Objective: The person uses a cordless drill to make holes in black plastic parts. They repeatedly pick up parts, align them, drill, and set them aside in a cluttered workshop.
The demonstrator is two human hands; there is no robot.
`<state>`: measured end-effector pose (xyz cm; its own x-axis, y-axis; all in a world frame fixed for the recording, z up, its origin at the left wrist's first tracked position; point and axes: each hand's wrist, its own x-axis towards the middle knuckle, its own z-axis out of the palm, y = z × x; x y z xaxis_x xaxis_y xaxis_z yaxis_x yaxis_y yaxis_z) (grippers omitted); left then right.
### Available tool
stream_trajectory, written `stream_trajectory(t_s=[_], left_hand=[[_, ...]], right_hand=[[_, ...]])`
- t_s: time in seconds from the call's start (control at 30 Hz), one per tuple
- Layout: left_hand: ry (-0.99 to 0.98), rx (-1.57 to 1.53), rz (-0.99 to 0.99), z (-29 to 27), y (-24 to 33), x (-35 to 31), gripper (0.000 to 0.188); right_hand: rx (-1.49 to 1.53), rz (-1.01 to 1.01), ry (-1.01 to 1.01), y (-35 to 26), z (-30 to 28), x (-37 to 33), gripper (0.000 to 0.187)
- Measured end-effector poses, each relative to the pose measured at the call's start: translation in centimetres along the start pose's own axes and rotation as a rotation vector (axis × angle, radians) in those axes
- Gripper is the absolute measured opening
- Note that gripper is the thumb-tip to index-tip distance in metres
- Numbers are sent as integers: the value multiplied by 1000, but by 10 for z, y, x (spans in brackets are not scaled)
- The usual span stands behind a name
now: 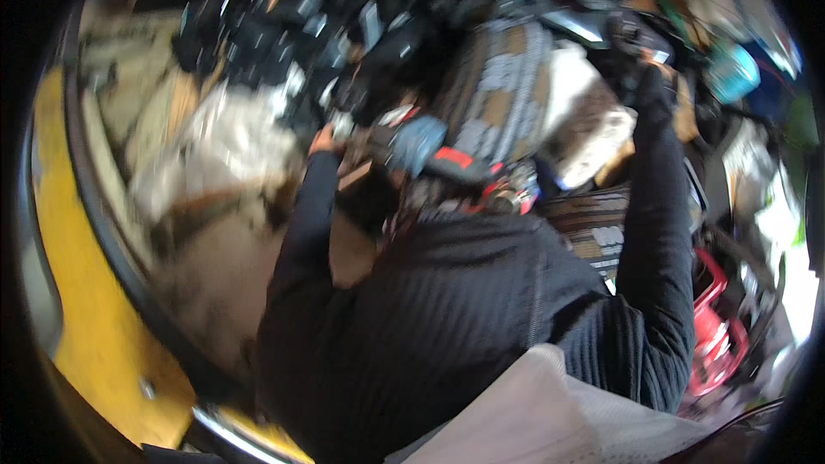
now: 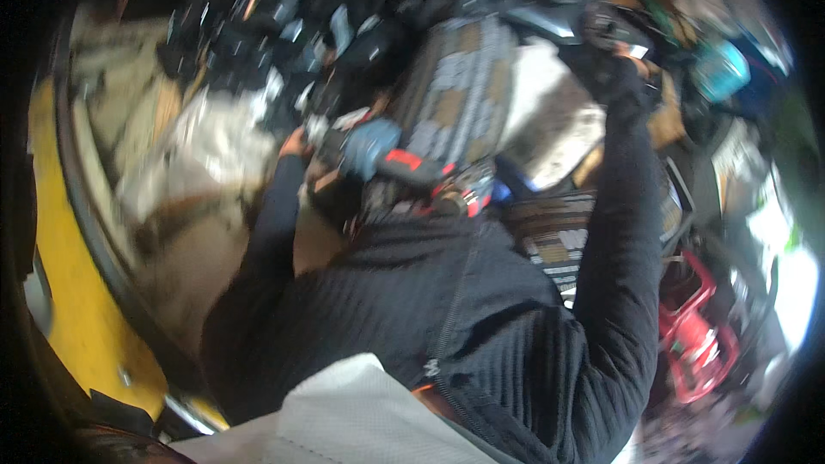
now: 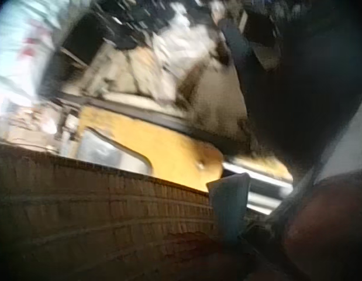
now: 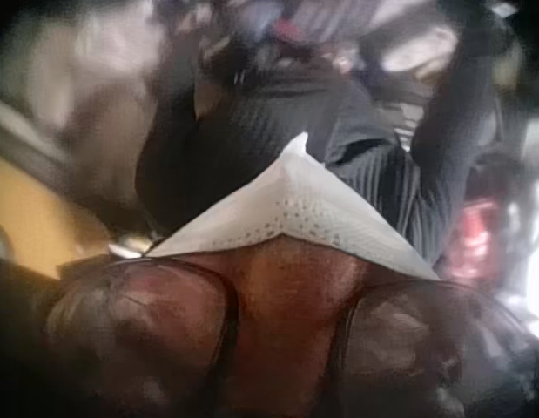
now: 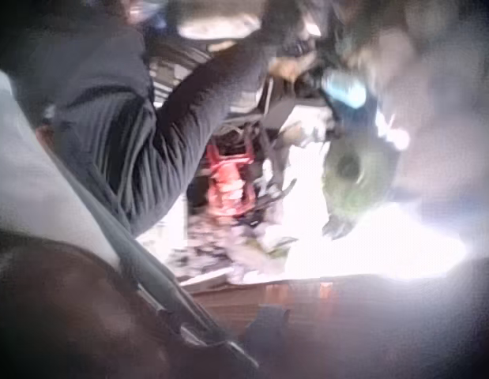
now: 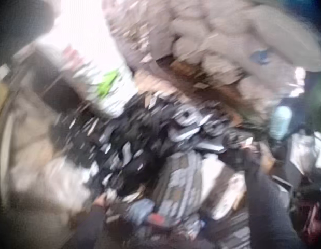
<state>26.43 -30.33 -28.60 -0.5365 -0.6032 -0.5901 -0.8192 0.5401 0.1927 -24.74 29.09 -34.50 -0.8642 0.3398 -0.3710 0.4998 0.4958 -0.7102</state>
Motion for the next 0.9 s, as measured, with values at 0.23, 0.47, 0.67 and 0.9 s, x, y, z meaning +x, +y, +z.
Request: stream_trajectory(t_s=[0.23,0.47,0.67,0.9], left_hand=[[160,-15,-352,69,-51,6,87],[339,-42,-17,77,8,86,48],[-217,214,-414,122,-55,3,51],[-129,41,-456,194,-139,-65,81]], right_hand=[[452,468,-264,56,-27,62,40],[597,525,-467,36,-43,0,23],[624,435,-520,45,-44,-5,23],[627,465,-436,58,-102,-35,40]])
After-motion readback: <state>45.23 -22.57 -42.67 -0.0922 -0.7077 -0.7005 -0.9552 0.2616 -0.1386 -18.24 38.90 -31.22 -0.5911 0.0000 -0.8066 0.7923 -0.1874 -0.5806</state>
